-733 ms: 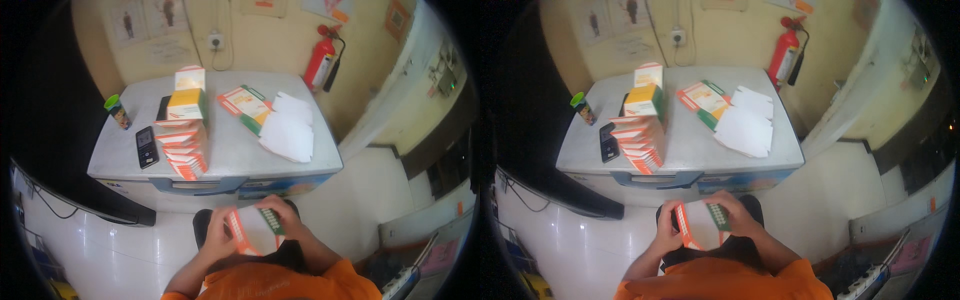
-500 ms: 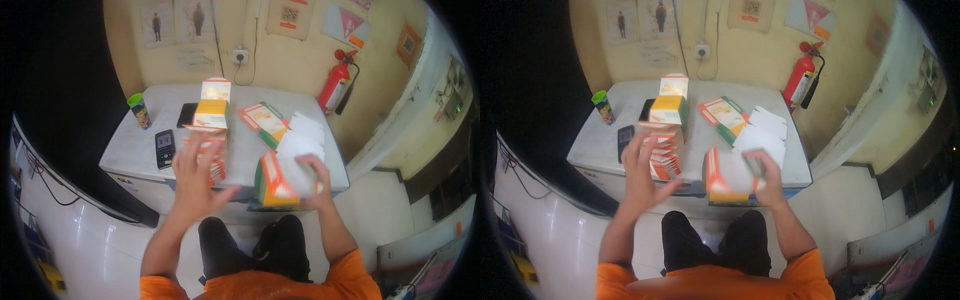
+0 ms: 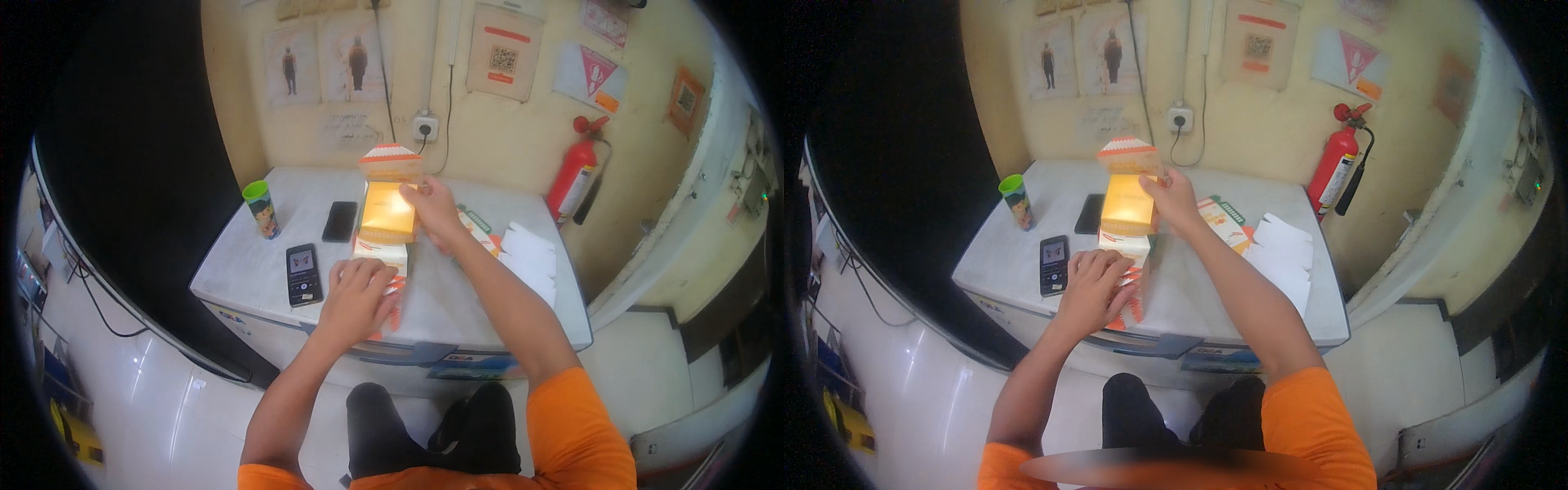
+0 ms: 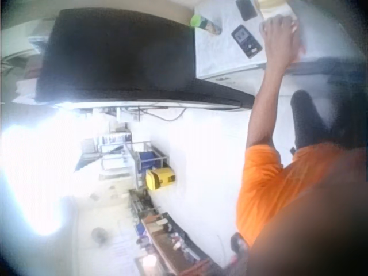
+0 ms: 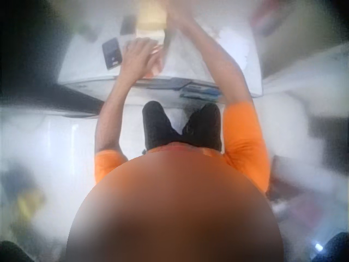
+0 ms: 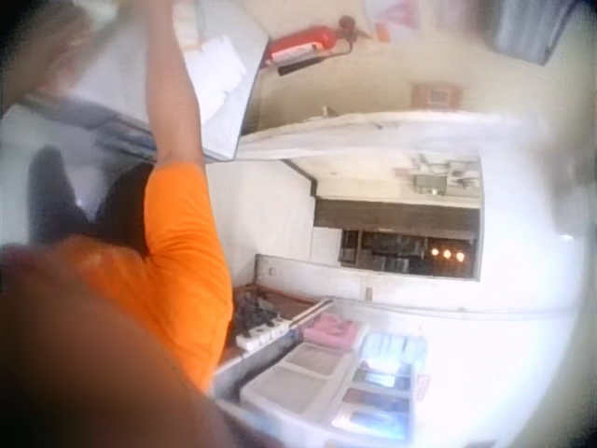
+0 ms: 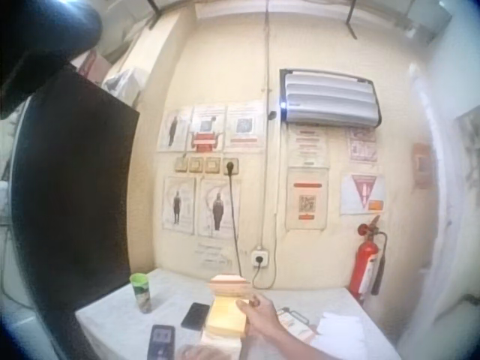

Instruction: The person sits on the floor and folds flat cardboard pieces into small rectangular boxes by hand. They repeatedly pick up a flat piece, fold the sides, and place the finished box on a growing stack on a chest freezer.

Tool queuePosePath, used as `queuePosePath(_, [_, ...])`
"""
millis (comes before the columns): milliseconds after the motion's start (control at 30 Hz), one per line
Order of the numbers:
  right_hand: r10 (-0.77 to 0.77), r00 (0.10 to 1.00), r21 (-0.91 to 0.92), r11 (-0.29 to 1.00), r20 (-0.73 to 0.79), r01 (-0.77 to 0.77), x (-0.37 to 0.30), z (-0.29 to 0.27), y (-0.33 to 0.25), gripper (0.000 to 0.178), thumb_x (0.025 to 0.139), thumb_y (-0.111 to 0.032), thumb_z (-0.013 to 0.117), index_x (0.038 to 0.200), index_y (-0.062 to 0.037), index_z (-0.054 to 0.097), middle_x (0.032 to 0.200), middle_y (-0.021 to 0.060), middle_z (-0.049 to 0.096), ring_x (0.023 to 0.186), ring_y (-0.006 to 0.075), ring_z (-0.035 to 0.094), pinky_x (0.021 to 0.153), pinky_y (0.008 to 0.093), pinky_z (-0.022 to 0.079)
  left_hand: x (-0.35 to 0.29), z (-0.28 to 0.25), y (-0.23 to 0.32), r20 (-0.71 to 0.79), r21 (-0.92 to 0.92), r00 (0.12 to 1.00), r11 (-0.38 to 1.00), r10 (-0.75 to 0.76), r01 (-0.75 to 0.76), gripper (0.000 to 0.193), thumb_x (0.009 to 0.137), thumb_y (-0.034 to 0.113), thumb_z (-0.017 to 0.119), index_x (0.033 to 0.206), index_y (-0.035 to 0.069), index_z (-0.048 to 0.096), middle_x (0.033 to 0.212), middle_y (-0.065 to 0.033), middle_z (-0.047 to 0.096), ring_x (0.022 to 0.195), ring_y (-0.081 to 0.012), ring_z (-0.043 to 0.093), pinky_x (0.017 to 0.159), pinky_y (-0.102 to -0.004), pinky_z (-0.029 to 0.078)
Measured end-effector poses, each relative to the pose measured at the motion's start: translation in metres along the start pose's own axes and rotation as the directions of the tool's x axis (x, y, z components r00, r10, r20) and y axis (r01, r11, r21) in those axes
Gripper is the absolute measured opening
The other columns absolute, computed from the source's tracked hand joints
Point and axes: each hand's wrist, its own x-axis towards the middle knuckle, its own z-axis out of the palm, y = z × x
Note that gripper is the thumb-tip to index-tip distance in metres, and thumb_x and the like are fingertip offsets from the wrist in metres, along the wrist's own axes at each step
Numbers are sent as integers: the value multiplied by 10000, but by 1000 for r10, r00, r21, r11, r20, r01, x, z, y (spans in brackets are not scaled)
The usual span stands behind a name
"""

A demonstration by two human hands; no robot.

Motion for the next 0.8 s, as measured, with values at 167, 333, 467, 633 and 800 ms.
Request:
queuePosePath(167, [133,989,-214,970,66,-116,9,16,21,478,952,-305,652,1288,23,565,995,143,705,873,229,697,771,341,543,-12,0,-11,-12,35,999,999,-30,31,457,845,269,748,1239,84,610,1200,-101,590,1152,-306,542,1038,-493,353])
queuePosePath(333, [56,997,-524,852,45,-24,24,13,60,603,938,-427,636,1320,29,535,1075,214,701,949,317,694,836,401,536,-14,1,-9,33,23,999,999,36,-36,444,855,267,733,1253,103,623,1227,-85,597,1169,-302,542,1044,-493,371])
queuePosePath(467, [264,963,-651,721,-59,-237,34,-4,72,657,919,-441,646,1331,49,500,1219,241,624,1135,359,609,937,438,487,-14,10,-6,33,4,995,996,93,-93,415,865,248,718,1250,115,639,1234,-75,618,1185,-285,552,1055,-472,381])
queuePosePath(633, [-126,992,-884,466,-12,48,9,23,38,706,901,-454,672,1363,43,474,1310,232,531,1273,400,508,1049,477,426,-24,5,-13,50,-26,998,999,27,-25,393,862,227,715,1229,101,657,1268,-97,638,1180,-288,591,1037,-451,423])
queuePosePath(800, [-110,836,-658,565,538,498,11,14,42,757,869,-482,697,1446,-55,455,1347,237,485,1279,386,476,1078,479,396,-22,5,-9,98,-32,995,999,28,-25,437,866,231,710,1272,90,628,1305,-120,626,1196,-321,593,1071,-457,421])
